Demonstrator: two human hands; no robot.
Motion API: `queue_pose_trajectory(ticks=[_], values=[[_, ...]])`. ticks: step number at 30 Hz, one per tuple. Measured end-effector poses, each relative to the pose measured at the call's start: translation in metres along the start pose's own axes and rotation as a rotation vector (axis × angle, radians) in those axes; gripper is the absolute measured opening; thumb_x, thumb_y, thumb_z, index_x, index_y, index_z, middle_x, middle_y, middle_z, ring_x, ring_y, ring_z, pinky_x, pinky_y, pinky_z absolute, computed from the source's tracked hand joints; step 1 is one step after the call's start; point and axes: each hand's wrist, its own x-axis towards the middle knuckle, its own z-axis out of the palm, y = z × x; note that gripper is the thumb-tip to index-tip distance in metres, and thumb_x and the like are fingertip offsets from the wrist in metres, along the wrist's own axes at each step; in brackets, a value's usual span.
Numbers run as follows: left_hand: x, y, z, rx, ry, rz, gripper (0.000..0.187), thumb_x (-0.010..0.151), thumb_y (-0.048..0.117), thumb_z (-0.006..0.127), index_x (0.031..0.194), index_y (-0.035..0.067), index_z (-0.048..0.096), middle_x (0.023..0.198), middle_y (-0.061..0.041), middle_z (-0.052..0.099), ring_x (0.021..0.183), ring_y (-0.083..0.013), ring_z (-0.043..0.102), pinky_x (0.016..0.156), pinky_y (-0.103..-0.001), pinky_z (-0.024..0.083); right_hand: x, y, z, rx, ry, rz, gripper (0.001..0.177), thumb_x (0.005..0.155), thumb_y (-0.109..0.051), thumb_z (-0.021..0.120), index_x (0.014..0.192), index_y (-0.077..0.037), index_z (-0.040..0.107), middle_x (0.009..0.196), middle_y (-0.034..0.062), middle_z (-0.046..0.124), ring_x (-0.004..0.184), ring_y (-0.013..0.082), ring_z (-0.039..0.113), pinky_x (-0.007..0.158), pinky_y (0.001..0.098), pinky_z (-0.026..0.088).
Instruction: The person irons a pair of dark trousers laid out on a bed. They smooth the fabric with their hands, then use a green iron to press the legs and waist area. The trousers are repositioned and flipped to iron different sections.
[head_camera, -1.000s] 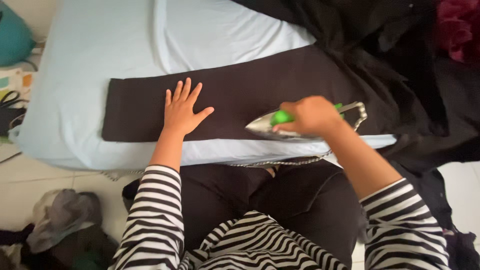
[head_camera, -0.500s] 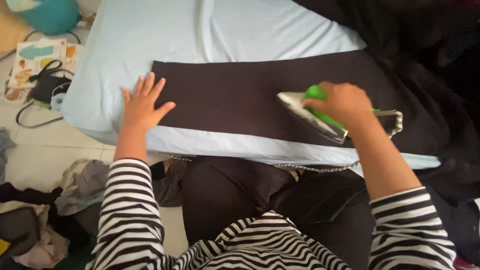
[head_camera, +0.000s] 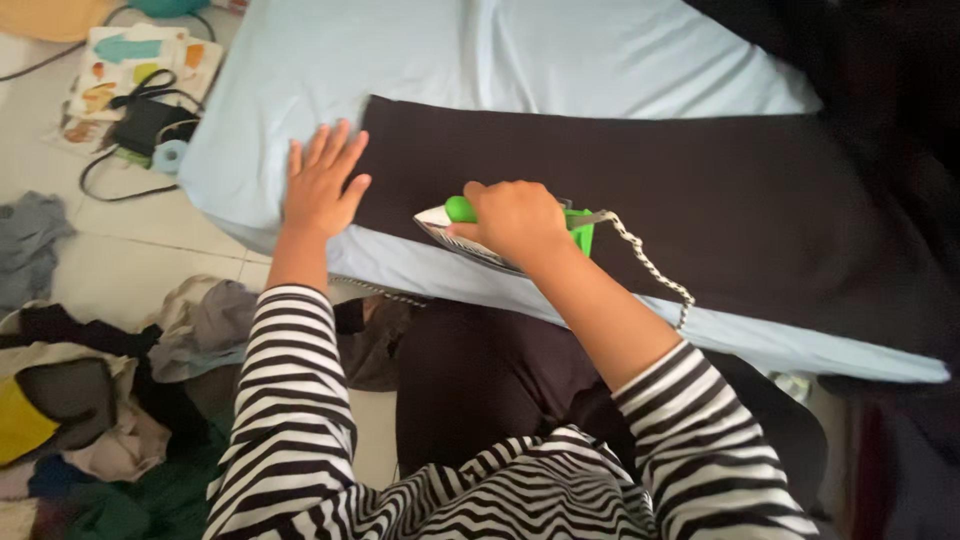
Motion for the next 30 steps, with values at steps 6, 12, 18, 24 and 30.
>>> queue_pose_trajectory(ticks=[6,12,18,24,30], values=[[0.003,0.006,-0.007,-0.035,-0.003,-0.019,0.061,0.103,0.037,0.055,0.160,0.028,0.038,0.168,-0.004,0.031,0.154,-0.0285,0.025,0.124,-0.058,0.012,-0.036,0.014,-0.024,-0.085,-0.013,0.020,0.058,0.089,-0.066,0.062,0.109,-0.012,0.067,0.077,0.0134,0.072,0.073,0.0357,0.073,0.061,0.0497,0.058],[-0.004,0.006,-0.001,-0.078,0.126,-0.025,0.055,0.103,0.031,0.056,0.157,0.023,0.044,0.164,-0.002,0.041,0.153,-0.0249,0.032,0.126,-0.054,0.013,-0.052,0.020,-0.034,-0.170,-0.005,0.125,0.060,0.087,-0.071,0.062,0.106,-0.015,0.069,0.072,0.0140,0.072,0.072,0.0353,0.074,0.064,0.0472,0.059],[-0.010,-0.010,0.013,-0.528,0.412,-0.065,0.047,0.104,0.015,0.054,0.151,0.012,0.052,0.150,-0.012,0.059,0.141,-0.0317,0.053,0.126,-0.050,0.030,0.002,-0.024,0.002,-0.069,0.099,-0.015,0.052,0.087,-0.063,0.067,0.099,-0.013,0.068,0.069,0.0136,0.071,0.066,0.0368,0.072,0.059,0.0497,0.057],[-0.010,-0.011,0.015,-0.522,0.493,-0.076,0.039,0.102,0.010,0.059,0.141,0.011,0.061,0.138,-0.015,0.066,0.130,-0.0366,0.059,0.121,-0.050,0.038,0.056,-0.064,0.021,-0.019,0.145,-0.036,0.056,0.084,-0.064,0.070,0.091,-0.009,0.065,0.069,0.0143,0.071,0.066,0.0369,0.072,0.058,0.0488,0.057],[-0.011,-0.008,0.019,-0.410,0.520,-0.029,0.041,0.096,0.011,0.065,0.137,0.007,0.059,0.137,-0.015,0.065,0.128,-0.0381,0.058,0.115,-0.051,0.041,0.061,-0.055,0.016,0.010,0.196,0.045,0.055,0.084,-0.063,0.072,0.088,-0.009,0.065,0.071,0.0142,0.071,0.067,0.0365,0.072,0.058,0.0489,0.057]])
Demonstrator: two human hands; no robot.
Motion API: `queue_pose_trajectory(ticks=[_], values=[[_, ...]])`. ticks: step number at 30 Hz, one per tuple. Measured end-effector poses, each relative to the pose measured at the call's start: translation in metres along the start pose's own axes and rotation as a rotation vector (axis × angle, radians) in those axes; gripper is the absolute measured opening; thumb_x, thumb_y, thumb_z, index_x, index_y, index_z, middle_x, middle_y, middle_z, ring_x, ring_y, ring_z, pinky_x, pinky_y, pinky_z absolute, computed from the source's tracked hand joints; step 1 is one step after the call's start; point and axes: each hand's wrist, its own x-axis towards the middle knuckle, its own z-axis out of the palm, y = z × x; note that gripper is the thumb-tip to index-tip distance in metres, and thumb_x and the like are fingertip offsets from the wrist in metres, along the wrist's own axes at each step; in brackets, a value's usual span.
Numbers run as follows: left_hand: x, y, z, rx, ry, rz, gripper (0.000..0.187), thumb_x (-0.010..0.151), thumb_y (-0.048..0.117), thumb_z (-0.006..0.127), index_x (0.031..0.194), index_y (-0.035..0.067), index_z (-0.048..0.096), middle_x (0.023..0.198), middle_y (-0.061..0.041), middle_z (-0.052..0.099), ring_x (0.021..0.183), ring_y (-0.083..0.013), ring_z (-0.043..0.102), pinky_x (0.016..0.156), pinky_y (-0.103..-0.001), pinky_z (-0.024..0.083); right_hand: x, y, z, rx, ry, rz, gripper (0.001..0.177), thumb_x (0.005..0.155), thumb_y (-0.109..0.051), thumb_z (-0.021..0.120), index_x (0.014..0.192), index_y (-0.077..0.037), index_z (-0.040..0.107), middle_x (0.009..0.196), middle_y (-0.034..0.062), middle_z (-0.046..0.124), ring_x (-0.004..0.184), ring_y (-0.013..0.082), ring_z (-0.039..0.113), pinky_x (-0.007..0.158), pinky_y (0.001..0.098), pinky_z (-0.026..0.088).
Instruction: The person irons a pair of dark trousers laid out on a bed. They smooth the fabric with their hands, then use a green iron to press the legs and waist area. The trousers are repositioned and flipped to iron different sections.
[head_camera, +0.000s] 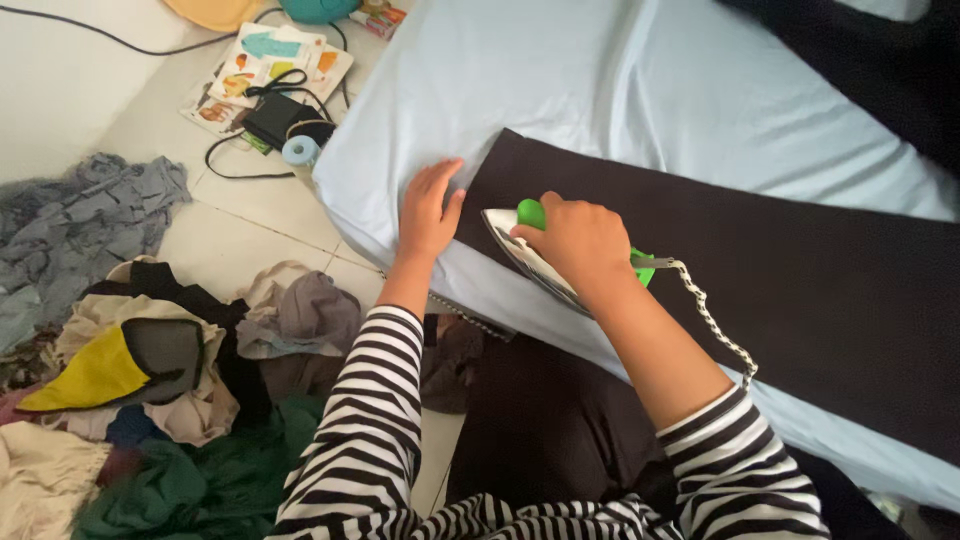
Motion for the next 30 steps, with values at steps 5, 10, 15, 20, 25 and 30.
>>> queue_pose_trajectory(ticks=[5,10,15,20,25,30], values=[[-0.008,-0.006,0.004,-0.191,0.131,-0.145,0.033,0.108,0.014,0.054,0.140,0.004,0.056,0.137,-0.014,0.065,0.128,-0.0336,0.062,0.112,-0.046,0.047,0.017,-0.007,0.007,-0.023,-0.064,-0.153,0.057,0.082,-0.063,0.073,0.093,-0.008,0.066,0.068,0.0139,0.071,0.065,0.0357,0.073,0.059,0.0477,0.057],[-0.011,-0.006,0.002,-0.184,0.232,-0.093,0.055,0.099,0.027,0.066,0.145,0.005,0.047,0.146,-0.017,0.053,0.134,-0.0370,0.054,0.111,-0.044,0.047,0.052,-0.009,0.024,-0.028,0.023,0.052,0.059,0.084,-0.064,0.073,0.093,-0.007,0.066,0.074,0.0148,0.072,0.070,0.0362,0.073,0.060,0.0476,0.058],[-0.007,0.005,-0.005,0.020,0.128,0.002,0.092,0.073,0.021,0.088,0.147,0.005,0.036,0.150,-0.019,0.047,0.137,-0.0404,0.046,0.117,-0.050,0.039,0.082,-0.002,0.042,-0.001,0.029,0.073,0.060,0.080,-0.063,0.076,0.097,-0.006,0.068,0.078,0.0160,0.074,0.074,0.0361,0.074,0.064,0.0468,0.058],[-0.004,0.005,-0.008,-0.030,0.085,0.047,0.087,0.064,0.007,0.082,0.135,0.006,0.031,0.152,-0.020,0.045,0.136,-0.0409,0.045,0.116,-0.050,0.038,0.107,0.013,0.052,0.028,0.008,0.140,0.058,0.081,-0.061,0.077,0.099,-0.006,0.069,0.085,0.0149,0.075,0.082,0.0353,0.074,0.070,0.0472,0.058],[-0.006,-0.005,-0.002,-0.038,0.056,0.033,0.084,0.064,0.007,0.079,0.132,0.006,0.031,0.153,-0.022,0.045,0.135,-0.0430,0.045,0.116,-0.050,0.037,0.140,0.013,0.061,0.027,-0.009,0.223,0.060,0.082,-0.061,0.076,0.104,-0.005,0.070,0.091,0.0158,0.076,0.089,0.0350,0.074,0.075,0.0458,0.059],[-0.011,-0.024,0.003,-0.035,0.040,0.036,0.085,0.060,0.005,0.078,0.133,0.002,0.033,0.151,-0.023,0.046,0.138,-0.0429,0.046,0.120,-0.051,0.035,0.125,0.009,0.057,0.070,-0.094,0.161,0.057,0.081,-0.060,0.076,0.103,-0.007,0.075,0.101,0.0162,0.075,0.096,0.0331,0.074,0.081,0.0459,0.058]])
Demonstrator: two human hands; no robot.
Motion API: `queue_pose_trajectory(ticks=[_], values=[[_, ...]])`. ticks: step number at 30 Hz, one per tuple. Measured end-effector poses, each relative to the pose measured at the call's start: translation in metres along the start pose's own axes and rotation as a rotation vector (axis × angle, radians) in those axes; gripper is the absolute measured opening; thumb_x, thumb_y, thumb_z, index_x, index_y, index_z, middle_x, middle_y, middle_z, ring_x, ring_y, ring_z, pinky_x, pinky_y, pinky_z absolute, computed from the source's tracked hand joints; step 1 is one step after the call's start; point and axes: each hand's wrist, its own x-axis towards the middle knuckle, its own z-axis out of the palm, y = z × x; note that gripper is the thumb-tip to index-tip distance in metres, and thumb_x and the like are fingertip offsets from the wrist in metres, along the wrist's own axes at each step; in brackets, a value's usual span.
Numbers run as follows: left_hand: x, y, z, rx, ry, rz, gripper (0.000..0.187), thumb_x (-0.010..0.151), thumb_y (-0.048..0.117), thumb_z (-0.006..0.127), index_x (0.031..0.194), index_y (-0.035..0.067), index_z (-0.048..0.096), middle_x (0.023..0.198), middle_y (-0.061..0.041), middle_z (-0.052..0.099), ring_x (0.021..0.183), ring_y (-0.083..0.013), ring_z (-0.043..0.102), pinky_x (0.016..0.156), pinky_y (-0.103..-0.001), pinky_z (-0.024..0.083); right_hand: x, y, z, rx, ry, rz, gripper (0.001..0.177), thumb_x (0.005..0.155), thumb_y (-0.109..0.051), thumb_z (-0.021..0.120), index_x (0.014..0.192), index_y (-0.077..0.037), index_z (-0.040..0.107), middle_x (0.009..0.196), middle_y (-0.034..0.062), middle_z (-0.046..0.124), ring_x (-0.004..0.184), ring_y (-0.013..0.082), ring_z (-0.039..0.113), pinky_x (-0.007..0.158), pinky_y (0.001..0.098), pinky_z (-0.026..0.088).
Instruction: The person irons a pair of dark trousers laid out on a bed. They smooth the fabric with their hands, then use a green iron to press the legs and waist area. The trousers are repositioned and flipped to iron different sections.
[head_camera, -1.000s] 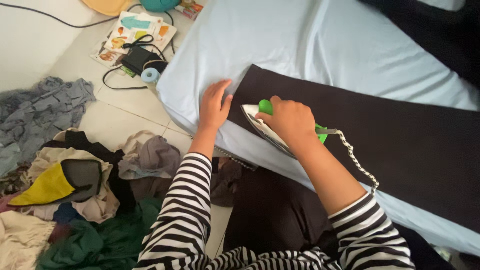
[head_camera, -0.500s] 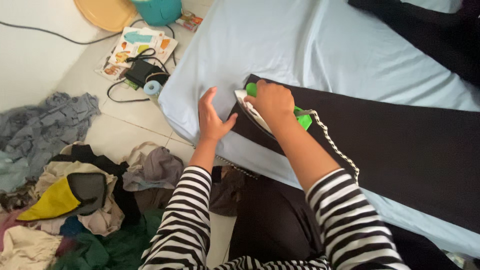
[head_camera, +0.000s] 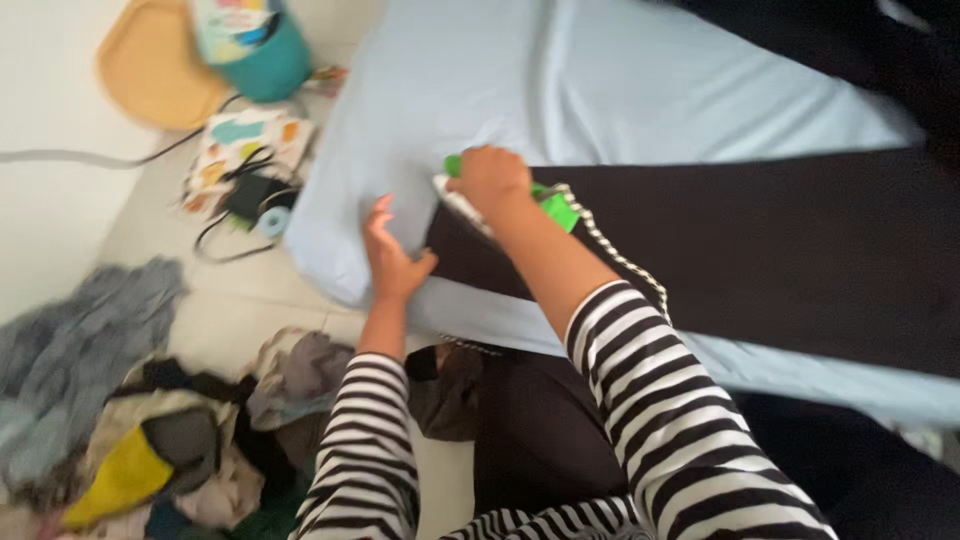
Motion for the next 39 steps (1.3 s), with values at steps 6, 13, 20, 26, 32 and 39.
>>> queue_pose_trajectory(ticks=[6,13,20,26,32,39], values=[[-0.005,-0.013,0.006,-0.002,-0.042,0.041,0.094,0.062,0.004,0.081,0.144,-0.002,0.035,0.152,-0.023,0.048,0.141,-0.0397,0.048,0.122,-0.049,0.037,-0.093,0.057,-0.030,-0.018,0.010,0.013,0.060,0.086,-0.061,0.070,0.106,-0.004,0.068,0.090,0.0145,0.076,0.086,0.0318,0.076,0.073,0.0427,0.061],[0.044,0.026,-0.015,0.068,-0.386,-0.210,0.095,0.063,0.014,0.083,0.146,0.001,0.039,0.139,-0.025,0.053,0.130,-0.0413,0.052,0.115,-0.049,0.039,-0.189,0.210,-0.099,-0.187,0.022,0.404,0.069,0.093,-0.066,0.061,0.109,0.001,0.061,0.081,0.0171,0.073,0.075,0.0333,0.076,0.062,0.0443,0.061],[0.084,0.205,0.047,0.214,-0.452,0.086,0.058,0.076,0.023,0.081,0.127,0.005,0.063,0.133,-0.018,0.057,0.128,-0.0403,0.053,0.105,-0.057,0.040,-0.273,0.357,-0.160,-0.221,0.264,0.763,0.065,0.089,-0.066,0.070,0.103,-0.002,0.071,0.088,0.0232,0.075,0.081,0.0412,0.073,0.071,0.0496,0.058],[0.048,0.309,0.132,0.184,-0.713,0.270,0.091,0.082,0.065,0.070,0.153,0.014,0.043,0.163,-0.021,0.026,0.151,-0.0410,0.019,0.115,-0.065,0.015,-0.249,0.423,-0.144,-0.336,0.336,0.769,0.070,0.087,-0.071,0.071,0.103,-0.003,0.071,0.085,0.0207,0.075,0.080,0.0391,0.074,0.068,0.0473,0.058],[0.028,0.299,0.149,0.220,-0.787,0.140,0.094,0.079,0.068,0.068,0.155,0.020,0.040,0.166,-0.014,0.024,0.154,-0.0354,0.016,0.121,-0.062,0.009,-0.197,0.458,-0.138,-0.317,0.373,0.742,0.069,0.080,-0.070,0.076,0.099,-0.003,0.075,0.087,0.0176,0.076,0.082,0.0365,0.075,0.069,0.0455,0.059],[0.027,0.296,0.151,0.205,-0.748,0.152,0.093,0.078,0.065,0.071,0.154,0.021,0.042,0.165,-0.014,0.028,0.153,-0.0350,0.020,0.121,-0.062,0.012,-0.202,0.457,-0.147,-0.235,0.298,0.736,0.067,0.078,-0.066,0.080,0.096,-0.002,0.075,0.089,0.0198,0.075,0.084,0.0375,0.074,0.071,0.0461,0.058]])
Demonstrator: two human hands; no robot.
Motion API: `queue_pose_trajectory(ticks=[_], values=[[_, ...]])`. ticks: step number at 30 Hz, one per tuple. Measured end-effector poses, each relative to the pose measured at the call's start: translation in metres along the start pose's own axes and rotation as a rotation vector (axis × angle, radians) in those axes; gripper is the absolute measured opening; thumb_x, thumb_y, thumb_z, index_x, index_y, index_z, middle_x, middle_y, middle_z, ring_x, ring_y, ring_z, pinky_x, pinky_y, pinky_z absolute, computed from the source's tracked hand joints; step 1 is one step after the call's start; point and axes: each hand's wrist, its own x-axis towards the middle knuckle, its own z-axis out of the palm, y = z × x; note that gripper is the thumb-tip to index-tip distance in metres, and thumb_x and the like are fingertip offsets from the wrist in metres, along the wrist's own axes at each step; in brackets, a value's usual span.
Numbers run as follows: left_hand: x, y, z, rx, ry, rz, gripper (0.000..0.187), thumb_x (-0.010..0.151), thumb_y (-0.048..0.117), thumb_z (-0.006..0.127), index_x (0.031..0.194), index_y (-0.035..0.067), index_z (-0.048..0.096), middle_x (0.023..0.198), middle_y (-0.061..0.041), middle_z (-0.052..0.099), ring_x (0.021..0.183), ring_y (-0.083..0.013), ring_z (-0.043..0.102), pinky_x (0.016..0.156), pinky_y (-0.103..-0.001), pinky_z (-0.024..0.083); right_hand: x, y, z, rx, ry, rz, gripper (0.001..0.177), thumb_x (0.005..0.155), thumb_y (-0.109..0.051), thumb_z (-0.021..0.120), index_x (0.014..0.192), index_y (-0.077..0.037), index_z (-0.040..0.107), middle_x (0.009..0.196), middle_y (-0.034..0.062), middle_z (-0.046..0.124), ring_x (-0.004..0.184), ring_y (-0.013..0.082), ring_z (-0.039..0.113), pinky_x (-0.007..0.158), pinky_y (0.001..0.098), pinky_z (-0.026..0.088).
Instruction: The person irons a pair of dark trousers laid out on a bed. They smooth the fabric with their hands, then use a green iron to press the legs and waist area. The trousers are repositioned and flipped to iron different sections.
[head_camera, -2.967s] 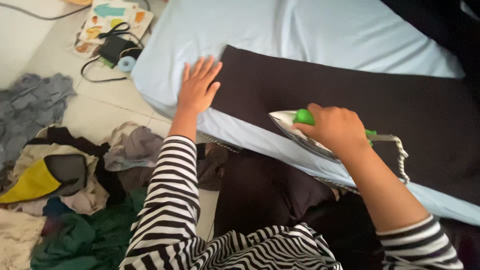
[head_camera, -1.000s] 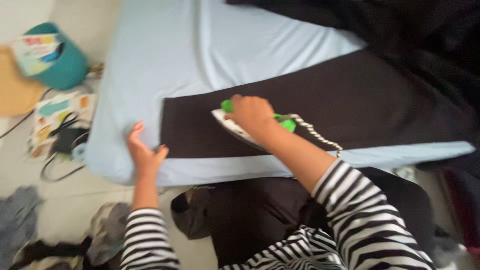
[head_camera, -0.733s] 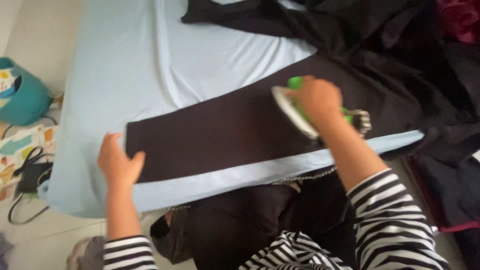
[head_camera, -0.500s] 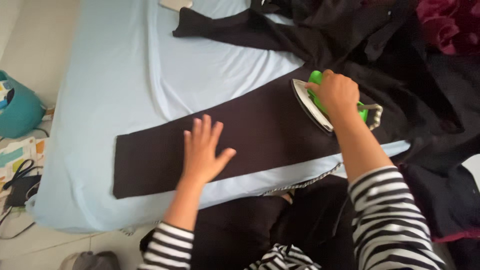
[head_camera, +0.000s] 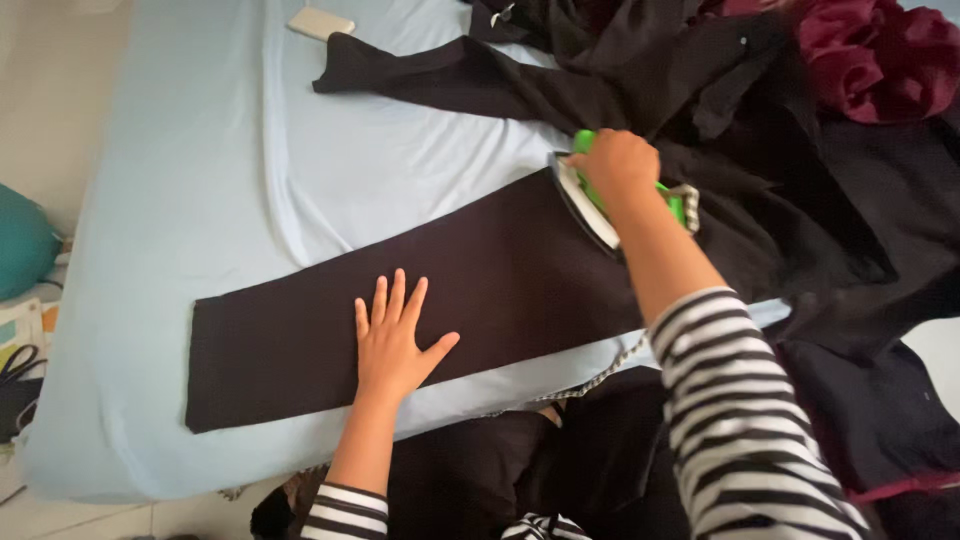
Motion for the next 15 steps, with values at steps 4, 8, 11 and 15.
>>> queue_pose_trajectory(ticks=[4,8,11,15], values=[[-0.004,0.002,0.003,0.012,0.026,0.013,0.092,0.079,0.064,0.072,0.154,0.020,0.042,0.165,-0.014,0.030,0.153,-0.0364,0.021,0.121,-0.063,0.013,-0.012,0.010,0.003,0.017,0.045,0.006,0.065,0.081,-0.064,0.080,0.096,-0.001,0.075,0.088,0.0207,0.075,0.083,0.0388,0.074,0.073,0.0468,0.058],[-0.001,0.004,0.000,0.017,0.032,0.010,0.093,0.076,0.062,0.073,0.154,0.021,0.042,0.164,-0.014,0.031,0.152,-0.0359,0.022,0.120,-0.064,0.013,-0.001,0.001,0.010,0.039,0.081,-0.021,0.065,0.082,-0.064,0.079,0.097,-0.001,0.076,0.090,0.0184,0.075,0.086,0.0374,0.074,0.073,0.0473,0.058],[0.000,0.005,0.001,0.006,0.047,0.028,0.092,0.077,0.061,0.073,0.154,0.021,0.042,0.165,-0.015,0.031,0.153,-0.0362,0.022,0.120,-0.063,0.012,0.008,-0.002,0.010,0.064,0.010,0.021,0.065,0.078,-0.066,0.079,0.098,-0.003,0.077,0.093,0.0181,0.075,0.089,0.0378,0.073,0.075,0.0473,0.058],[-0.004,0.001,0.001,-0.003,0.052,0.030,0.092,0.078,0.062,0.072,0.155,0.021,0.043,0.166,-0.013,0.031,0.154,-0.0352,0.022,0.122,-0.063,0.012,-0.015,0.012,-0.002,0.099,-0.106,0.004,0.066,0.078,-0.065,0.079,0.101,-0.004,0.075,0.096,0.0186,0.074,0.091,0.0393,0.072,0.075,0.0497,0.056]])
